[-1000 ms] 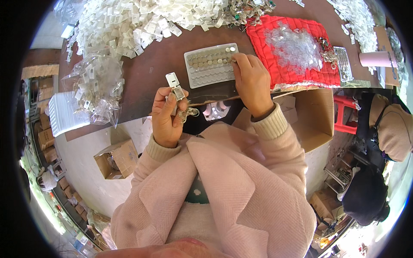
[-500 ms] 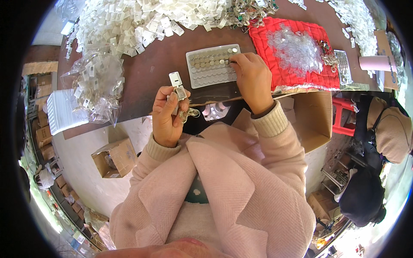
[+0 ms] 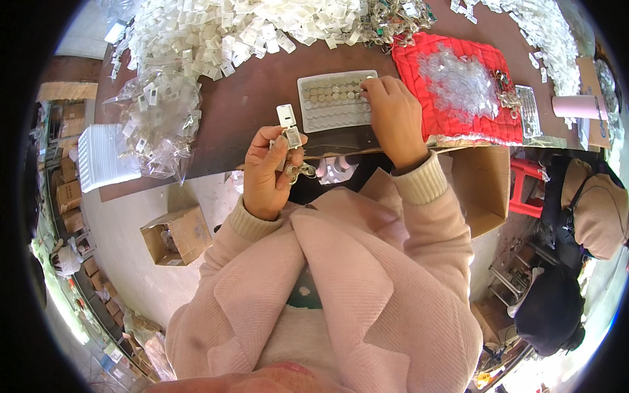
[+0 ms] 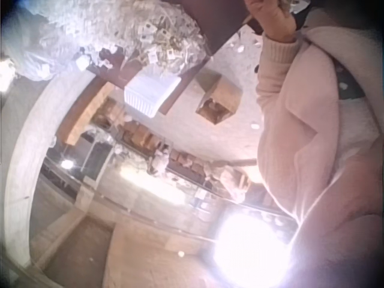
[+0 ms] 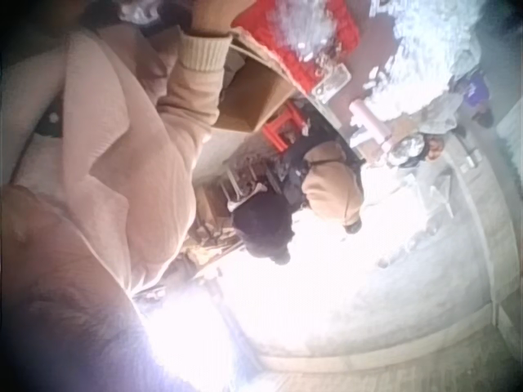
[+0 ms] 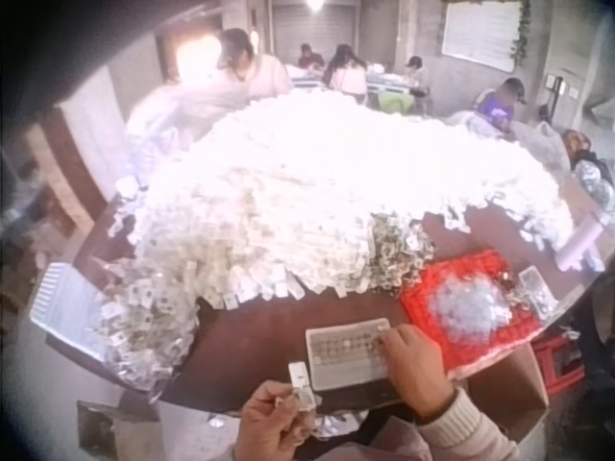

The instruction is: The person repeatedly picks small white plastic housings and metal contacts from a tray, inserts the contacts into the housings, and tests each assembly by pressing a button to light an LED. Completed units are placed into a plastic bag on the table.

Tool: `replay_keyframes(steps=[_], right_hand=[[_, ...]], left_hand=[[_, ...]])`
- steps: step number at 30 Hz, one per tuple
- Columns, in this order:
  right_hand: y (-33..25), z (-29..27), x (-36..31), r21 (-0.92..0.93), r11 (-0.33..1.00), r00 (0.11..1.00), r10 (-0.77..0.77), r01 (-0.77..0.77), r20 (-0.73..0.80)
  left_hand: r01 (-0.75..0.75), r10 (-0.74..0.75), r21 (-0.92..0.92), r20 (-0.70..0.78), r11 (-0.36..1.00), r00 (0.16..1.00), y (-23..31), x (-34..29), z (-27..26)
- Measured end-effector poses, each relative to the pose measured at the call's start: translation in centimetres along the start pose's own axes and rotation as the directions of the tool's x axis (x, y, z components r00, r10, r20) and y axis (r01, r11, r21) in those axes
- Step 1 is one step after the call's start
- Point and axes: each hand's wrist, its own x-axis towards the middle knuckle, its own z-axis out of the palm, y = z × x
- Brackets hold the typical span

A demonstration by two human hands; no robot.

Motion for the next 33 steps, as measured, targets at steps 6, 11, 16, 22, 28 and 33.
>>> replay_keyframes(steps=[6,11,16,22,28,33], right_hand=[[-5.8,-2.5,-2.0,0.528,0.84,0.991,-0.079,0.127,-0.113],[-7.8,-3.1,-2.3,0.506,0.835,0.976,-0.182,0.217,-0.119],[-7.9,-3.3,-2.5,0.625,0.78,0.999,-0.026,0.038,-0.029],[-7.9,-2.5,-2.7,0.78,0.622,0.989,0.145,-0.064,-0.035],[-8.5,-1.9,-2.7,0.664,0.737,0.976,0.025,0.128,-0.216],[-8.4,-1.6,-2.8,0.468,0.828,0.942,-0.201,0.31,-0.268]], left_hand=[[-0.057,0.057,0.025,-0.004,0.998,0.998,-0.3,-0.2,1.1],[-0.128,0.129,0.112,-0.001,0.985,0.992,-0.2,-0.6,1.4],[-0.126,0.126,0.079,0.001,0.989,0.992,-0.1,-0.8,1.5],[-0.028,0.027,0.014,0.026,1.0,0.999,0.5,-0.8,1.3],[-0.024,0.024,-0.015,0.024,1.0,0.999,0.3,-1.0,1.2],[-0.012,0.012,0.007,-0.019,1.0,1.0,0.2,-0.9,1.0]])
